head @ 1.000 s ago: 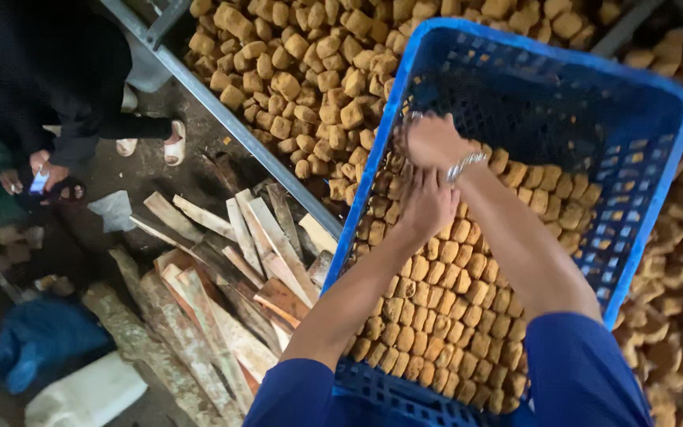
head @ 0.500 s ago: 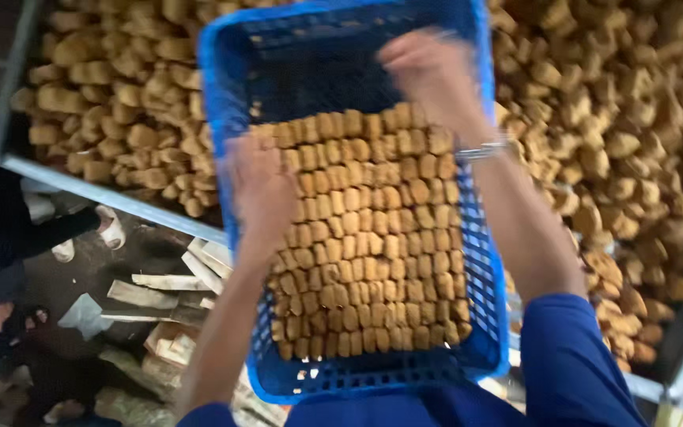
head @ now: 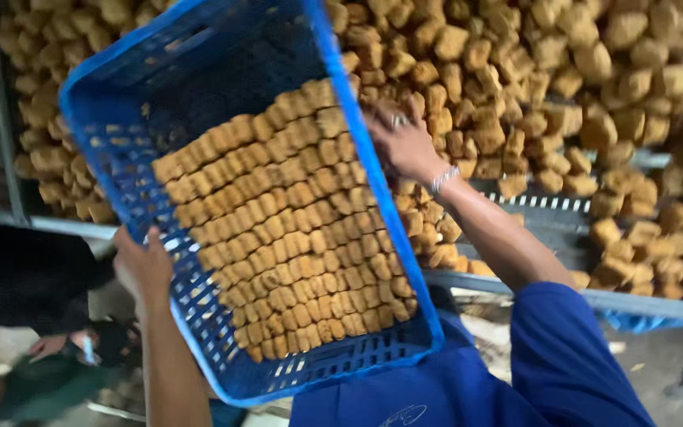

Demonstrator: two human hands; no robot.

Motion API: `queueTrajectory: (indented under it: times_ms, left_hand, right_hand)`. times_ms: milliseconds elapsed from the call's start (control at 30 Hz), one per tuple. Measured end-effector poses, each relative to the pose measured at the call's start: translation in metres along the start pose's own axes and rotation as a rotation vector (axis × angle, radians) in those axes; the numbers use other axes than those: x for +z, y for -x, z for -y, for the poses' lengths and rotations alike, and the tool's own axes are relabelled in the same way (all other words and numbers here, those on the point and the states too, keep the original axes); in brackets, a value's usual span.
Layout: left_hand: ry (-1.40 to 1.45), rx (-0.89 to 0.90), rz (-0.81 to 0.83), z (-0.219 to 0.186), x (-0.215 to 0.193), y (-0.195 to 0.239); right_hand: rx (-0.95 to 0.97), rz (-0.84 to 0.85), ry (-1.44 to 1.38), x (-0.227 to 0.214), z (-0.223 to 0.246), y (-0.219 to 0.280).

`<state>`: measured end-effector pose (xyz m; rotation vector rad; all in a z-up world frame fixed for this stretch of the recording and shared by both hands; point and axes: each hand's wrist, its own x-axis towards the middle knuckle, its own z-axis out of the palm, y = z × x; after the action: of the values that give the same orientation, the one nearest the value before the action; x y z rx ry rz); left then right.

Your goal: The person repeatedly picks small brown food items from a metal tray and places them into a blue plastic crate. The hands work continuously, transferring items one by one or in small handfuls from the tray to the crate.

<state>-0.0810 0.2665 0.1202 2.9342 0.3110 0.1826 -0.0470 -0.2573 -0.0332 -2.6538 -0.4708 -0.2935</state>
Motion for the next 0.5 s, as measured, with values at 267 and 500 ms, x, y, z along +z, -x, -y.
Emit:
queueTrajectory:
  times_ms: [267, 500]
  left_hand:
    - [0.053, 0.223, -0.097, 0.007, 0.008, -0.026]
    - [0.27, 0.54, 0.094, -0.126, 0.069, 0.028]
  right_hand:
    - [0.241, 0.231, 0.201, -0.093, -0.041, 0.122]
    - [-0.286, 0.356, 0.391, -0.043, 0.056, 0.109]
